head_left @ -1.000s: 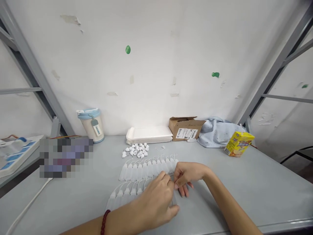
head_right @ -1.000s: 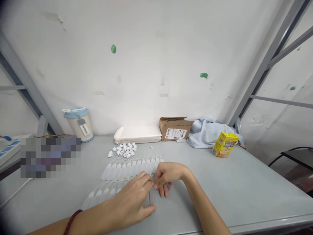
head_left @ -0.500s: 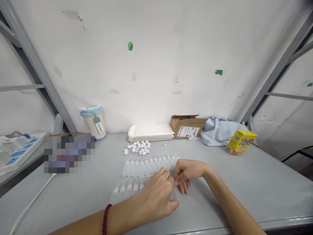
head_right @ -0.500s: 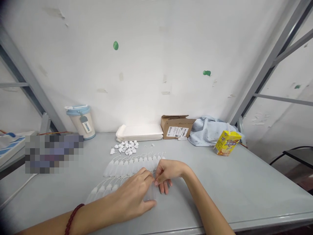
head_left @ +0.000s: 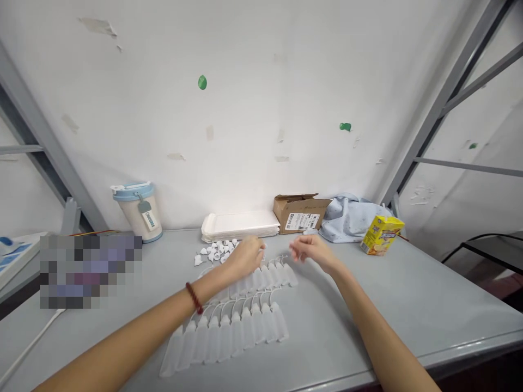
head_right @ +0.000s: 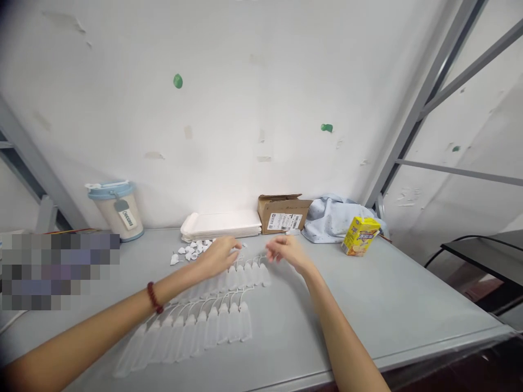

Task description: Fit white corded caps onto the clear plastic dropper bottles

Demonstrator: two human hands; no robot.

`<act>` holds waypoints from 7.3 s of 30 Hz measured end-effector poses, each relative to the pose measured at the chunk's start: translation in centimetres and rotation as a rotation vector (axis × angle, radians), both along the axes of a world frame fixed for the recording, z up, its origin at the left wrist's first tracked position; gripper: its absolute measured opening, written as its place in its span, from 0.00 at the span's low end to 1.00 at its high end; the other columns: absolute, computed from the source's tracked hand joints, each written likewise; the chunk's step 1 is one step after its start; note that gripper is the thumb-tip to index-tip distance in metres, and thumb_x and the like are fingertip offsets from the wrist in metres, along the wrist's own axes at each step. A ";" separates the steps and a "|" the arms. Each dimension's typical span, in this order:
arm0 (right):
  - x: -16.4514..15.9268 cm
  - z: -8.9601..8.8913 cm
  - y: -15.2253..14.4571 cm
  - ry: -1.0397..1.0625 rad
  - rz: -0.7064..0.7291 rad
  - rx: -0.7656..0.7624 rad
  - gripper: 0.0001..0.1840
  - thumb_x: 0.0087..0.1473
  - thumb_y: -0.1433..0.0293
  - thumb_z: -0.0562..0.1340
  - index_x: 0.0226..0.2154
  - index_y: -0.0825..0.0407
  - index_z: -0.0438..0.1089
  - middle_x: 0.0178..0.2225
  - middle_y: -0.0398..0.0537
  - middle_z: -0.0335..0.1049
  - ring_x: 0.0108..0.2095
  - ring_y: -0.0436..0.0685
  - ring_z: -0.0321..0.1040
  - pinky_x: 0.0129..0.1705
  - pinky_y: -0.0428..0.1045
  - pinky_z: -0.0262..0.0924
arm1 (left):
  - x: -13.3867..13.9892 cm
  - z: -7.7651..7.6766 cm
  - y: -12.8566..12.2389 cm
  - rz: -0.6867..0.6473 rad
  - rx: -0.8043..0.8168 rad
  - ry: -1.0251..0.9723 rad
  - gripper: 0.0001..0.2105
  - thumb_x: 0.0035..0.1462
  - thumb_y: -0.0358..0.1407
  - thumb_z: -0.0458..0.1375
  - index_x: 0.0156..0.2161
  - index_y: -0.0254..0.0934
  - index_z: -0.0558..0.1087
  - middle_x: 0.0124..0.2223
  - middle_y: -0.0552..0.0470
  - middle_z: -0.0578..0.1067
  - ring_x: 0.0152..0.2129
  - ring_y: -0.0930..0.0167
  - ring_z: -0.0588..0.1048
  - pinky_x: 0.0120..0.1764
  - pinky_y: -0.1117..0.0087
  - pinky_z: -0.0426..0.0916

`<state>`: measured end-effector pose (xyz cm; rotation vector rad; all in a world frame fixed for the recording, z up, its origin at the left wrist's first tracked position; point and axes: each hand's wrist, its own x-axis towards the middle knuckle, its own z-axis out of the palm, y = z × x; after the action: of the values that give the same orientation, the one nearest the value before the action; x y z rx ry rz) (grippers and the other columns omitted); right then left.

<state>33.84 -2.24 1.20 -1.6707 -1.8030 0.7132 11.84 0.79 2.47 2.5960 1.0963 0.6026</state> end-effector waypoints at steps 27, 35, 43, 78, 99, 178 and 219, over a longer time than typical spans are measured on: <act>1.9 -4.6 5.0 -0.844 -0.587 0.185 0.21 0.54 0.80 0.44 0.45 0.59 0.66 0.47 0.66 0.60 0.44 0.68 0.56 0.40 0.61 0.52 | -8.9 0.9 -0.1 0.206 -0.454 -0.632 0.09 0.45 0.37 0.56 0.30 0.32 0.72 0.21 0.55 0.70 0.20 0.74 0.69 0.28 0.72 0.64; 0.7 -4.6 5.2 -0.909 -0.634 0.229 0.18 0.52 0.79 0.48 0.41 0.64 0.68 0.40 0.70 0.63 0.43 0.71 0.59 0.38 0.60 0.53 | -9.9 -0.2 -1.4 0.216 -0.577 -0.829 0.12 0.42 0.37 0.60 0.33 0.34 0.67 0.25 0.55 0.71 0.18 0.76 0.68 0.25 0.73 0.64; 1.9 -3.5 3.9 -0.787 -0.661 0.182 0.15 0.51 0.80 0.48 0.38 0.66 0.67 0.38 0.72 0.65 0.43 0.72 0.62 0.39 0.61 0.55 | -9.8 -1.0 -2.3 0.172 -0.622 -0.816 0.08 0.45 0.37 0.60 0.31 0.35 0.68 0.26 0.55 0.73 0.21 0.74 0.71 0.29 0.72 0.65; -12.5 -2.0 -3.8 -0.060 0.295 0.715 0.14 0.58 0.74 0.52 0.47 0.50 0.56 0.38 0.51 0.67 0.36 0.56 0.65 0.36 0.50 0.62 | -9.3 0.4 -4.7 0.075 -0.784 -0.882 0.07 0.47 0.37 0.62 0.33 0.37 0.76 0.35 0.52 0.73 0.32 0.72 0.67 0.33 0.74 0.64; -12.6 -1.1 -4.4 -0.145 0.441 0.740 0.25 0.57 0.78 0.50 0.56 0.48 0.48 0.38 0.51 0.70 0.34 0.55 0.66 0.34 0.51 0.63 | -9.2 0.6 -4.8 0.030 -0.753 -0.823 0.08 0.45 0.36 0.63 0.32 0.37 0.75 0.35 0.51 0.75 0.35 0.68 0.70 0.39 0.70 0.65; -11.7 1.2 -4.3 0.625 0.522 -0.183 0.11 0.58 0.59 0.52 0.37 0.48 0.53 0.19 0.33 0.47 0.20 0.45 0.42 0.21 0.42 0.39 | -9.7 0.7 -3.3 -0.005 -1.192 -0.645 0.15 0.48 0.41 0.59 0.19 0.31 0.70 0.17 0.54 0.67 0.14 0.77 0.62 0.20 0.74 0.58; -11.6 1.5 -3.8 0.726 0.396 -0.185 0.15 0.54 0.55 0.54 0.33 0.48 0.53 0.18 0.31 0.40 0.18 0.45 0.36 0.19 0.42 0.34 | -8.2 0.9 -4.4 -0.009 -0.775 -0.676 0.12 0.49 0.42 0.59 0.28 0.32 0.74 0.22 0.53 0.72 0.20 0.73 0.71 0.27 0.72 0.67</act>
<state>22.22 -6.00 2.68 -0.9448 -1.5492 1.4707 3.63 -3.64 3.37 1.5613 0.8452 0.7731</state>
